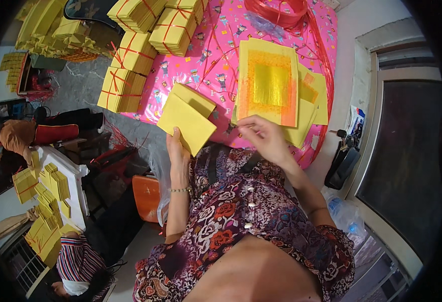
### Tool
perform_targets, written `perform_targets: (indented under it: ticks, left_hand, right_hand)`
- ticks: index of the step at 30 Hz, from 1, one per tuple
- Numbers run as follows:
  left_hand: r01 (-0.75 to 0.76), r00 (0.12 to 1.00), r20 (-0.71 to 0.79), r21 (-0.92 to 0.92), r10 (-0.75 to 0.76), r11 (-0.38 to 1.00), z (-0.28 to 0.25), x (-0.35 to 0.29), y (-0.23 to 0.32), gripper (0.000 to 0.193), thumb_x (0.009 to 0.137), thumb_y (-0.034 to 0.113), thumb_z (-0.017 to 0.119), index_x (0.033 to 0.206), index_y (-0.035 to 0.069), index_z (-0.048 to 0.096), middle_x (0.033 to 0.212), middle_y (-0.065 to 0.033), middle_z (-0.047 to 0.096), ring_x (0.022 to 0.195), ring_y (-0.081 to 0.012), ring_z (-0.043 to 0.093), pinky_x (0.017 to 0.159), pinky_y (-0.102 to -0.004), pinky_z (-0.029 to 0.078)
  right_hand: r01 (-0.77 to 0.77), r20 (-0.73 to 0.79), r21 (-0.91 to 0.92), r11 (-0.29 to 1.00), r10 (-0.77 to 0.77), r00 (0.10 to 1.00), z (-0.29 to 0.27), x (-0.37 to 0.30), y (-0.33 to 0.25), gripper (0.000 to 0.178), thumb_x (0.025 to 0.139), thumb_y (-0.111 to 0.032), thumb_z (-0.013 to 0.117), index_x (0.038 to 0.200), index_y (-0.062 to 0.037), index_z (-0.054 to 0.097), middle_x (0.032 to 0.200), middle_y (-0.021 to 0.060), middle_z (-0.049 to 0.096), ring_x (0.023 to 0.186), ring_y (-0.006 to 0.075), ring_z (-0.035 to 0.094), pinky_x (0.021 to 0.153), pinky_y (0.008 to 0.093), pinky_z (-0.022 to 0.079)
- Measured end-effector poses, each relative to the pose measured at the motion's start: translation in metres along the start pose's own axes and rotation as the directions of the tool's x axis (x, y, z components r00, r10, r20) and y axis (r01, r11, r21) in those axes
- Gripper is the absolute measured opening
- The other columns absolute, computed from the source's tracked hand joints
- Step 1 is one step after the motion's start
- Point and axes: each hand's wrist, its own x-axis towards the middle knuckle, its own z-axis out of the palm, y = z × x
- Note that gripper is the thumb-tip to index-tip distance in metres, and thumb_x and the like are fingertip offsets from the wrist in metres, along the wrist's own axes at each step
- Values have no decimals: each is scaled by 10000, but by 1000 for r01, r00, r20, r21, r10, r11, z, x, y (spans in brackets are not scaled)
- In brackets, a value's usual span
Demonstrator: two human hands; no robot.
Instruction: Stacking and counting sheets of yellow joss paper.
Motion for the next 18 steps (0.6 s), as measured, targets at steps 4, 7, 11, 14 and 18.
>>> perform_targets:
  ticks: [4, 7, 11, 14, 18]
  left_hand:
    - [-3, 999, -51, 15, 4, 1000, -25, 42, -19, 388, 1009, 86, 414, 1384, 8, 355, 1333, -142, 498, 1196, -268, 522, 996, -409, 458]
    - [-73, 997, -14, 37, 73, 997, -20, 62, -27, 372, 1008, 78, 413, 1369, 1, 368, 1326, -146, 500, 1192, -266, 524, 989, -399, 464]
    - [-143, 989, -16, 53, 144, 988, -12, 81, -40, 355, 1003, 75, 440, 1346, -4, 393, 1293, -138, 524, 1142, -245, 552, 953, -374, 478]
    - [-149, 988, -13, 102, 151, 984, -16, 96, -51, 354, 996, 81, 462, 1336, 1, 408, 1273, -127, 539, 1123, -245, 563, 937, -374, 487]
    - [-188, 981, -19, 145, 193, 971, -24, 108, -64, 326, 982, 86, 502, 1294, -2, 465, 1217, -101, 579, 1068, -224, 590, 895, -346, 502]
  right_hand:
    - [-7, -117, 93, 996, 18, 993, -30, -2, -7, 162, 930, -82, 598, 1060, 2, 645, 905, 55, 682, 826, 93, 642, 744, 232, 518]
    - [-53, -248, 14, 999, 55, 967, -52, -2, -7, 163, 941, -92, 592, 1064, 1, 641, 892, 42, 669, 812, 80, 630, 726, 217, 506]
    - [-23, -353, -140, 990, -28, 935, -65, -1, -2, 148, 944, -98, 589, 1044, -4, 647, 899, 38, 658, 750, 75, 610, 644, 220, 477]
    - [-7, -389, -308, 951, -119, 913, -70, 1, -4, 142, 909, -98, 624, 1022, -16, 651, 892, 64, 647, 763, 145, 626, 674, 272, 490]
    - [124, -162, -753, 646, -365, 917, -80, 1, -7, 237, 821, -136, 694, 1030, -38, 640, 952, 100, 615, 924, 274, 587, 817, 367, 473]
